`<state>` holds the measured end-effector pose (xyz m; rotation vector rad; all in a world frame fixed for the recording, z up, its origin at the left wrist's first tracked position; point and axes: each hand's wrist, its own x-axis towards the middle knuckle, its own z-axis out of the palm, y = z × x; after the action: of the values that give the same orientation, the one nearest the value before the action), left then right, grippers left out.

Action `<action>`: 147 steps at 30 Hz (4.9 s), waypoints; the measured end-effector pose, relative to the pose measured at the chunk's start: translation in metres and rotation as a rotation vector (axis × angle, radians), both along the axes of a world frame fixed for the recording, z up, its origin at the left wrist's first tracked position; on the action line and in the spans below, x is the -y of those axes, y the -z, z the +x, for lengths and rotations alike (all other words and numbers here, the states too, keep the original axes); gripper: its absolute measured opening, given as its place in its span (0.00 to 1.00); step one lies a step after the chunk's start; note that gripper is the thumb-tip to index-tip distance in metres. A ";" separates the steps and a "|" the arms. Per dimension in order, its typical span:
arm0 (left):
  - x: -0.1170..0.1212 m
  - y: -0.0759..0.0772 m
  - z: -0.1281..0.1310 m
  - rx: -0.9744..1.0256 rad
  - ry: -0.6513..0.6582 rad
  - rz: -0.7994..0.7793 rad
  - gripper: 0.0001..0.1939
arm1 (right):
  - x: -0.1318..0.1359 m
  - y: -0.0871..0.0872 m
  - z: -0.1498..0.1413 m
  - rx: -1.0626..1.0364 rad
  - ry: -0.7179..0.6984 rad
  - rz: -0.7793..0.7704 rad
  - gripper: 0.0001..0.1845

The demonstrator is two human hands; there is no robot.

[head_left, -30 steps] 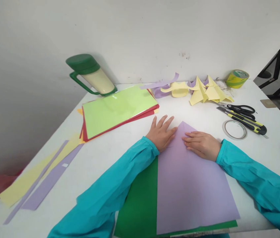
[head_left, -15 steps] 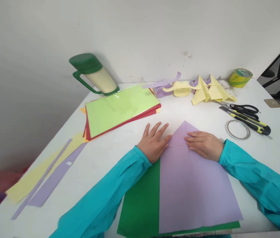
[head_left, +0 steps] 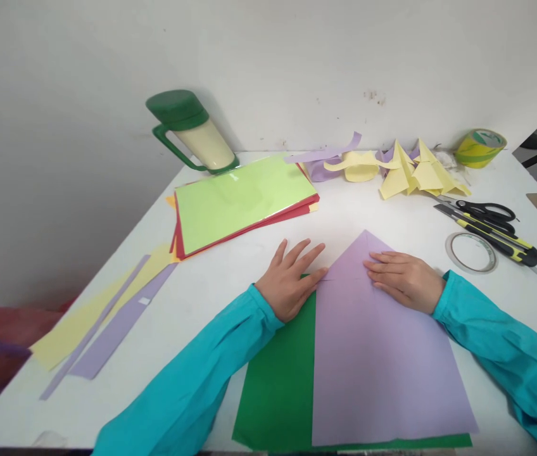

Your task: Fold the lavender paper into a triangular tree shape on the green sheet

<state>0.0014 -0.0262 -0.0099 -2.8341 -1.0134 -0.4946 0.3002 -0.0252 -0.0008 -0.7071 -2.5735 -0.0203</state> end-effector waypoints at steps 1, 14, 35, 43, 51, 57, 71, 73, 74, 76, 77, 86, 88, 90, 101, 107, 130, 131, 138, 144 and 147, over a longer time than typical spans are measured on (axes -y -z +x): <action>0.000 -0.001 -0.001 0.003 0.011 -0.005 0.16 | 0.000 0.000 0.000 -0.001 0.000 0.001 0.14; 0.003 -0.012 -0.006 0.019 0.135 0.040 0.15 | 0.000 -0.001 0.000 0.011 -0.004 0.008 0.13; -0.004 -0.002 -0.010 0.147 0.190 -0.055 0.17 | -0.001 0.001 0.001 0.034 0.004 0.010 0.14; -0.006 0.003 -0.003 0.216 0.196 0.002 0.17 | -0.001 0.002 0.002 0.027 -0.006 -0.006 0.14; -0.006 -0.002 -0.005 0.164 0.212 -0.039 0.14 | -0.001 0.002 0.002 0.030 -0.003 -0.002 0.14; -0.006 0.000 -0.008 0.135 0.215 -0.043 0.17 | -0.001 0.003 0.002 0.032 0.001 -0.020 0.14; -0.022 0.004 0.018 0.160 0.229 -0.098 0.19 | -0.001 0.007 0.002 0.023 0.013 -0.017 0.14; -0.028 0.002 0.034 0.068 0.205 -0.115 0.21 | -0.001 0.007 0.002 0.019 0.017 -0.013 0.14; -0.033 0.001 0.042 0.014 0.199 -0.132 0.21 | -0.001 0.008 0.002 0.018 0.021 -0.012 0.14; -0.044 -0.001 0.059 -0.060 0.155 -0.163 0.23 | -0.001 0.009 0.002 0.027 0.020 -0.018 0.14; -0.049 -0.002 0.066 -0.090 0.131 -0.182 0.22 | -0.001 0.010 0.002 0.032 0.018 -0.025 0.14; -0.066 -0.005 0.092 -0.148 0.082 -0.281 0.24 | -0.002 0.013 0.005 0.045 0.032 -0.048 0.14; -0.066 -0.006 0.093 -0.159 0.076 -0.282 0.24 | -0.003 0.013 0.005 0.049 0.029 -0.046 0.14; -0.066 -0.006 0.095 -0.171 0.073 -0.281 0.24 | -0.003 0.014 0.006 0.046 0.028 -0.036 0.14; -0.052 0.002 0.062 -0.141 0.093 -0.249 0.24 | -0.002 0.016 0.006 0.046 0.054 -0.043 0.13; -0.029 0.018 0.029 -0.032 0.081 -0.178 0.23 | -0.002 0.013 0.006 0.037 0.049 -0.066 0.13; 0.010 -0.001 -0.011 0.047 0.118 -0.204 0.22 | -0.003 0.017 0.005 0.008 0.025 -0.043 0.14; 0.010 -0.001 -0.013 0.056 0.124 -0.203 0.22 | -0.003 0.017 0.005 0.005 0.023 -0.044 0.14; -0.019 -0.015 -0.003 0.257 0.156 -0.098 0.17 | -0.002 0.015 0.003 -0.006 0.022 -0.051 0.14; -0.058 -0.009 0.040 0.145 0.203 -0.153 0.18 | -0.002 0.013 0.002 -0.028 0.024 -0.006 0.13; -0.060 0.003 0.060 0.074 0.111 -0.184 0.20 | -0.002 0.014 0.002 -0.029 0.033 0.000 0.13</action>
<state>0.0611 0.0337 -0.0134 -3.0701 -0.9637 -0.5469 0.3020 -0.0234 -0.0145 -0.7444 -2.5343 -0.0204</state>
